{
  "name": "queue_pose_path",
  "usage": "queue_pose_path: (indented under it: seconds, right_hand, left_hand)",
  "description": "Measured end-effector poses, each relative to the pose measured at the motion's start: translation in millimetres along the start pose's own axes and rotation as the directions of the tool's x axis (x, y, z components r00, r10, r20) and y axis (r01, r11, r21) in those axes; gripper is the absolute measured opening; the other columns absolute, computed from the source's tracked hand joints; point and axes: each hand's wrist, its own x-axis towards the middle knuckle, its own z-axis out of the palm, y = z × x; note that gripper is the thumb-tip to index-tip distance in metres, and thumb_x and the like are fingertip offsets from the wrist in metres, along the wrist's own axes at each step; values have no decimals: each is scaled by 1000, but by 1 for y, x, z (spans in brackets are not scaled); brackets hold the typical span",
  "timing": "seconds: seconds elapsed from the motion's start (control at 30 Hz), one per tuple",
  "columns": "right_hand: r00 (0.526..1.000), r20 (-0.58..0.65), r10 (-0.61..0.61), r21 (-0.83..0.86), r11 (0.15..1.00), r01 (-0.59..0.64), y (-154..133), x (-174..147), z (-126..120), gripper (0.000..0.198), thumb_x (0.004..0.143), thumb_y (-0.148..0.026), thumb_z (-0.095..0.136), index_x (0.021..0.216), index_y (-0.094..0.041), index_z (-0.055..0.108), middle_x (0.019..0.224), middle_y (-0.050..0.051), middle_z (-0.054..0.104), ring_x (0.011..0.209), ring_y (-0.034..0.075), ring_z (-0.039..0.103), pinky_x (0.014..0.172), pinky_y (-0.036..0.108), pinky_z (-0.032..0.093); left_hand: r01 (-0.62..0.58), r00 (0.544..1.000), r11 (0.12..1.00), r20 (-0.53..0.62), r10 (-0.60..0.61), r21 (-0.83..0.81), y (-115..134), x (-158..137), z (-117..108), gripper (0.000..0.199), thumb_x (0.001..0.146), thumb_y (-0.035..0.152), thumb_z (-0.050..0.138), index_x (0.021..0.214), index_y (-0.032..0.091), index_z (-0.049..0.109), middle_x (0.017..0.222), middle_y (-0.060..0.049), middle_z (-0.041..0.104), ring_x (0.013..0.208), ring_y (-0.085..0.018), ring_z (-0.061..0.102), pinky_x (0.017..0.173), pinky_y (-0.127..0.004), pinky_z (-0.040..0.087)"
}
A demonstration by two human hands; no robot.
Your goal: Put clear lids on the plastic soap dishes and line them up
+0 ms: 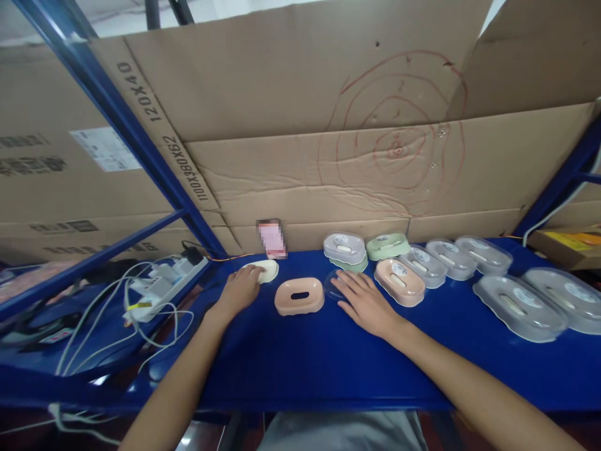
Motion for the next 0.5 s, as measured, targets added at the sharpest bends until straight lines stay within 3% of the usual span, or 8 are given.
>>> queue_pose_path:
  seconds: [0.07, 0.13, 0.23, 0.37, 0.5]
  right_hand:
    - [992, 48, -118, 47, 992, 116, -10, 1, 2, 57, 111, -31, 51, 168, -25, 41, 171, 12, 45, 160, 31, 39, 129, 59, 36]
    - [978, 99, -186, 85, 980, 178, -19, 1, 4, 60, 111, -32, 53, 169, -23, 39, 166, 14, 52, 159, 31, 42, 130, 61, 33]
    - [976, 114, -185, 88, 981, 175, -24, 1, 6, 63, 109, -37, 61, 167, -21, 42, 151, 17, 65, 145, 33, 56, 125, 62, 38]
    - [981, 75, -178, 81, 982, 172, -20, 3, 9, 68, 105, -39, 69, 166, -25, 44, 156, 18, 60, 150, 36, 50, 124, 64, 38]
    - [970, 57, -236, 172, 959, 224, -16, 6, 7, 44, 104, -43, 69, 144, -24, 69, 143, 15, 71, 140, 34, 60, 122, 62, 40]
  left_hand:
    - [34, 998, 999, 59, -36, 27, -6, -1, 1, 46, 92, 4, 49, 132, 15, 69, 135, -23, 67, 129, -41, 67, 104, -61, 54]
    - [-5, 992, 1000, 123, 1, 28, -4, -4, 3, 46, 92, 6, 53, 132, 20, 70, 135, -18, 69, 125, -37, 70, 99, -51, 59]
    - [-112, 978, 994, 173, 113, -11, 9, -8, 4, 46, 95, 10, 55, 132, 30, 71, 141, -8, 68, 126, -27, 70, 101, -38, 58]
    - [-321, 926, 931, 148, 346, -173, 28, -14, 7, 39, 97, 12, 55, 127, 28, 75, 137, -6, 73, 129, -24, 69, 108, -34, 55]
    - [-462, 864, 848, 83, 496, -259, 38, -16, 10, 37, 97, 14, 57, 126, 26, 77, 137, -8, 74, 130, -27, 68, 113, -40, 54]
